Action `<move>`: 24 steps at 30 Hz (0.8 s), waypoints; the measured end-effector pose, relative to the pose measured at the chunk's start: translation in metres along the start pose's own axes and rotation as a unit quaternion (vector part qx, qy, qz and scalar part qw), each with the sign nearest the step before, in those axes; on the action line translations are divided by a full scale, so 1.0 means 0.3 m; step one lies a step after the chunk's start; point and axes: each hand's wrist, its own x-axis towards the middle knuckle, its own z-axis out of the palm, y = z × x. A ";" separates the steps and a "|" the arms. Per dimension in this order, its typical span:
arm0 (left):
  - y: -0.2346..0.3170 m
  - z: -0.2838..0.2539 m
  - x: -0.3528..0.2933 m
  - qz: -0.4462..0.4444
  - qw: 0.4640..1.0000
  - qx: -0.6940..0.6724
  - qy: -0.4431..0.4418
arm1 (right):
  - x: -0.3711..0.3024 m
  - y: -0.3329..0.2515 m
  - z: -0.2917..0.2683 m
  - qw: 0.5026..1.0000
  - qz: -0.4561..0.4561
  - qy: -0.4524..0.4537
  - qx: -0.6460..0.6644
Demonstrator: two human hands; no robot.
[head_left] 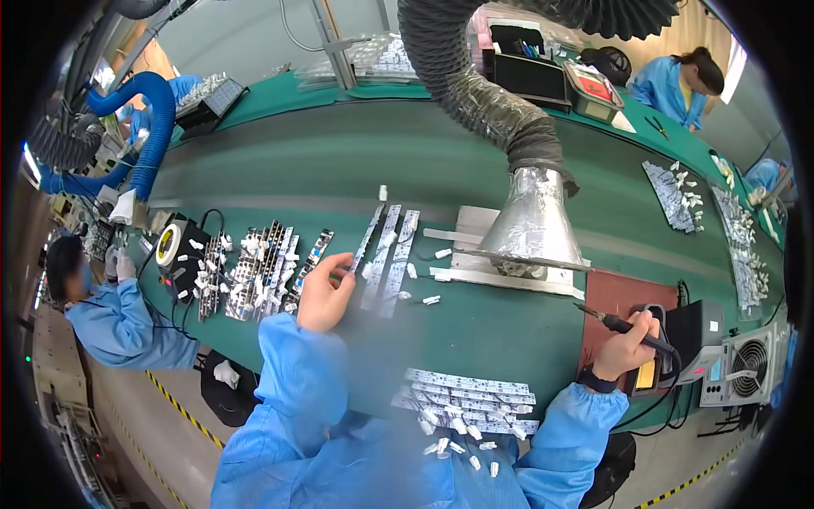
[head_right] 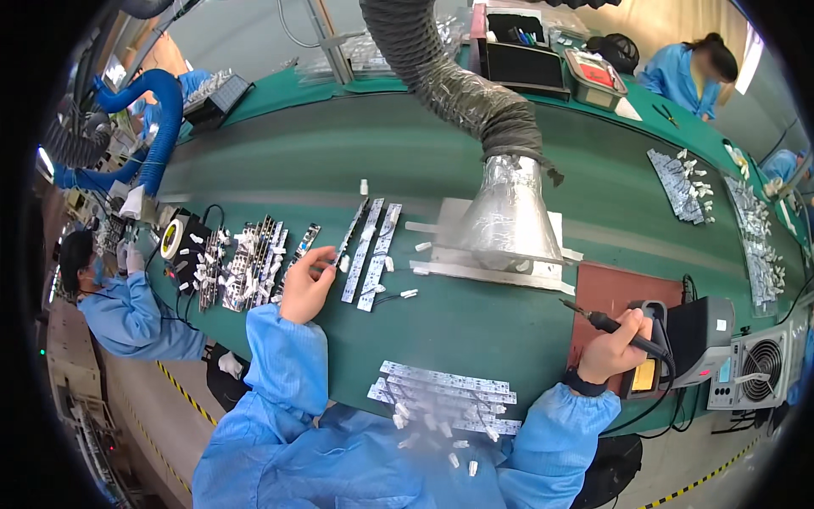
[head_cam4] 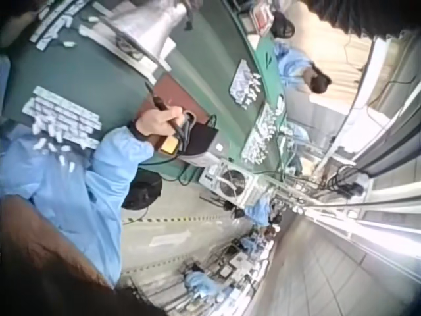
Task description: Solder electronic components onto circuit board strips at a manual assembly station.
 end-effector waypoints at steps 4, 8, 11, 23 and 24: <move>0.004 0.008 -0.005 0.018 1.000 0.017 -0.003 | -0.008 0.000 0.001 1.000 -0.008 -0.002 0.000; 0.071 0.048 -0.027 0.119 0.981 0.152 0.014 | -0.006 0.006 -0.002 1.000 -0.004 -0.005 0.009; 0.110 0.061 -0.031 0.160 0.965 0.207 0.027 | -0.005 0.004 0.004 1.000 -0.001 -0.001 0.010; 0.091 0.036 -0.033 0.037 0.994 0.092 -0.053 | -0.001 0.012 -0.004 0.999 0.004 -0.011 0.031; 0.101 0.048 -0.043 0.057 0.992 0.107 -0.043 | -0.001 0.007 0.002 1.000 -0.001 -0.013 0.028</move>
